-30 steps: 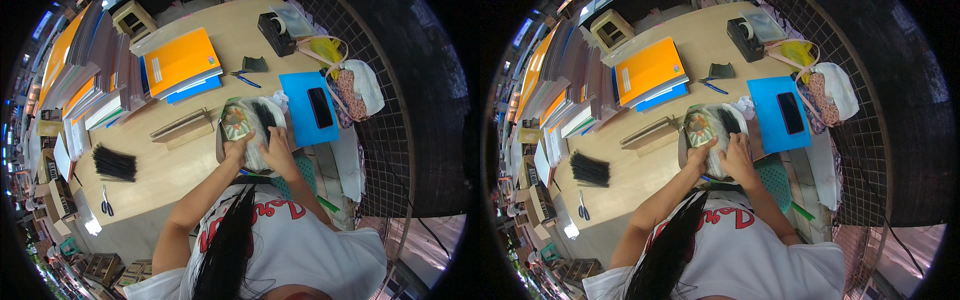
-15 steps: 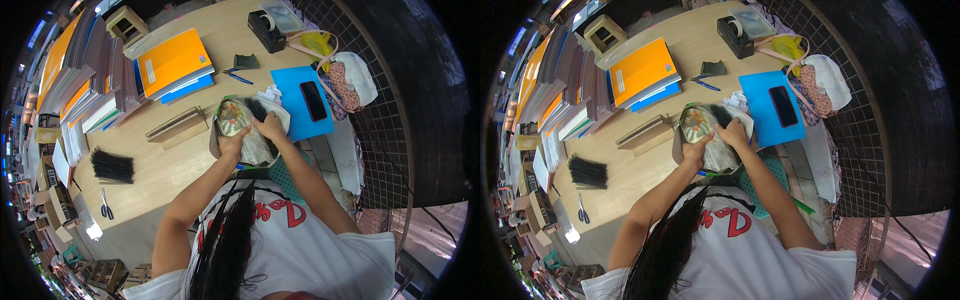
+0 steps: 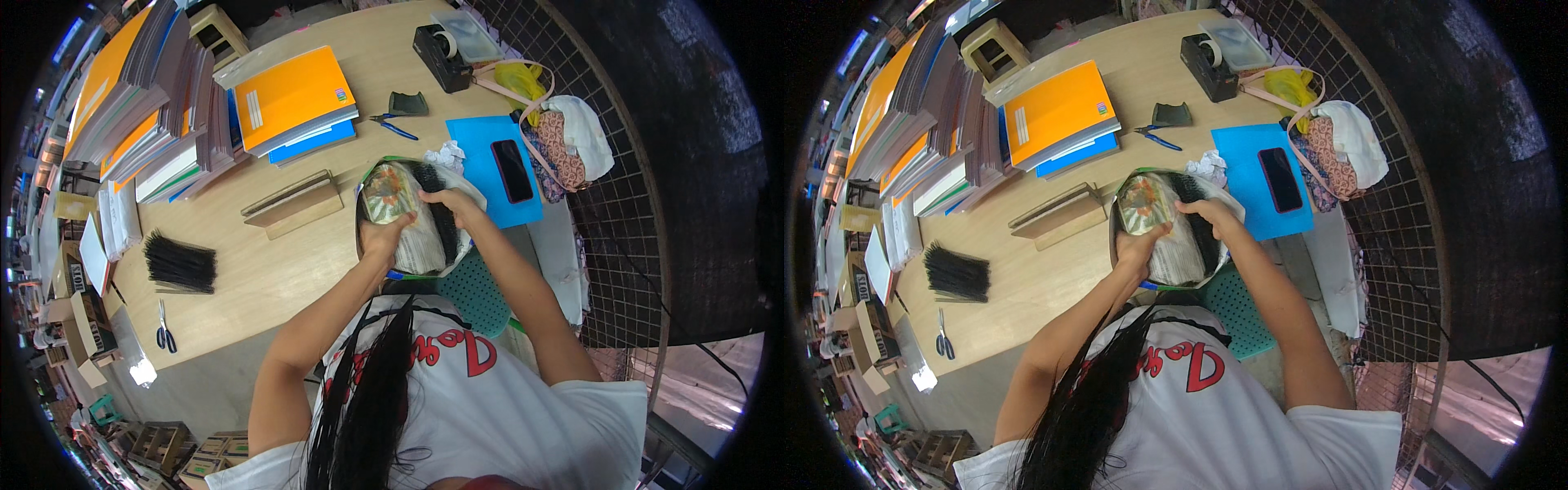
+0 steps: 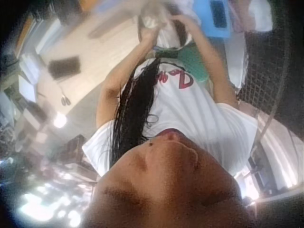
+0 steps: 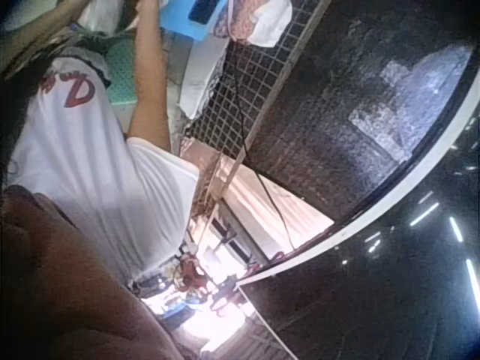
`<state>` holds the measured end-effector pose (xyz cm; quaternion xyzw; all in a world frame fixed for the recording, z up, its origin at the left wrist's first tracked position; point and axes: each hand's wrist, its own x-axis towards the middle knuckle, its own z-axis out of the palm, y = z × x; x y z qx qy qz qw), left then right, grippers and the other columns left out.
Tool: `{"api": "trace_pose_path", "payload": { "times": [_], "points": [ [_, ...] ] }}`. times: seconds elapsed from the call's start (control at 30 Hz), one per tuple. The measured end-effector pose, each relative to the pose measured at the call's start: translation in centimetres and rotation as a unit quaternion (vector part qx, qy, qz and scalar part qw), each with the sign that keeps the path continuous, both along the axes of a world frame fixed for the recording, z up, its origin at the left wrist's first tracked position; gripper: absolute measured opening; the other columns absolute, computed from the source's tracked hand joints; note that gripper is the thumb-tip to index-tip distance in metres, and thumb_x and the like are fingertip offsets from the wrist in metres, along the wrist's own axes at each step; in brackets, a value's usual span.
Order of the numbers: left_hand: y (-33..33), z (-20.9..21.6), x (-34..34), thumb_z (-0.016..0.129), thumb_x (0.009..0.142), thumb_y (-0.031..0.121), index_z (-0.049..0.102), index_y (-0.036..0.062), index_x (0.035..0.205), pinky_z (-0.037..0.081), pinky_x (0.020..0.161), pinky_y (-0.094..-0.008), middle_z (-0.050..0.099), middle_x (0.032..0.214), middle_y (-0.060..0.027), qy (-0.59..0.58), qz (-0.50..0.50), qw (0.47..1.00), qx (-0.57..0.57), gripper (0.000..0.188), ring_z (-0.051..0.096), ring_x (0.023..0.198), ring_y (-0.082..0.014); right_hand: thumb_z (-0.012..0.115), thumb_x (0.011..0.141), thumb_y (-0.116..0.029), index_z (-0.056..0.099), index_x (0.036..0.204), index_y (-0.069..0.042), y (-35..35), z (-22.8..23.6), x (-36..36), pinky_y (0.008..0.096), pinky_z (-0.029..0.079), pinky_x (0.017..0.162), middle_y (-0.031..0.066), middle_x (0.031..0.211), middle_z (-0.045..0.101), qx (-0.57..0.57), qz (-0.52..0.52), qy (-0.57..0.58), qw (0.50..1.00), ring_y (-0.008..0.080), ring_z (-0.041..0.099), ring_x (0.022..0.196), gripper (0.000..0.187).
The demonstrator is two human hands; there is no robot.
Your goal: The person writes in a notebook, picks up a wrapped bundle, unwraps a cluster of black thin rods from paper, and places them into a plastic container.
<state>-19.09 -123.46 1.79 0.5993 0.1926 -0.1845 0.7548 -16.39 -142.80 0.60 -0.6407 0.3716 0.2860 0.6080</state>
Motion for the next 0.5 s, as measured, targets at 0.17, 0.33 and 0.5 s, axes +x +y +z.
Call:
{"api": "trace_pose_path", "payload": {
  "times": [0.17,0.33,0.5],
  "points": [
    [0.8,3.6,0.1,0.081,0.066,0.004,0.054,-0.001,0.118,0.055,0.078,-0.0389,0.065,0.104,-0.013,0.038,-0.035,0.996,-0.069,0.059,0.066,0.091,-0.0257,0.083,0.073,-0.03,0.054,0.126,0.002,-0.3,1.7,-1.1,0.0407,0.045,0.094,0.0198,0.122,0.059,0.119,-0.022,-0.059,0.991,0.0271,0.058,0.111,0.069],
    [1.3,5.8,0.1,0.081,0.062,0.001,0.051,-0.0002,0.12,0.055,0.078,-0.0377,0.063,0.107,-0.0133,0.079,-0.074,0.986,-0.125,0.065,0.065,0.093,-0.0251,0.083,0.071,-0.036,0.051,0.132,-0.004,-0.4,4.8,-1.8,0.0399,0.041,0.098,0.0147,0.13,0.055,0.239,-0.026,-0.041,0.97,0.0269,0.053,0.117,0.076],
    [0.7,6.3,1.1,0.08,0.069,0.01,0.055,-0.0046,0.115,0.057,0.075,-0.0444,0.066,0.101,-0.0163,0.19,-0.074,0.977,-0.064,0.054,0.068,0.086,-0.0293,0.081,0.072,-0.042,0.048,0.135,-0.007,-0.5,3.4,-1.2,0.0399,0.041,0.098,0.014,0.132,0.053,0.234,-0.017,-0.037,0.971,0.0278,0.052,0.118,0.08]
  ]
}}
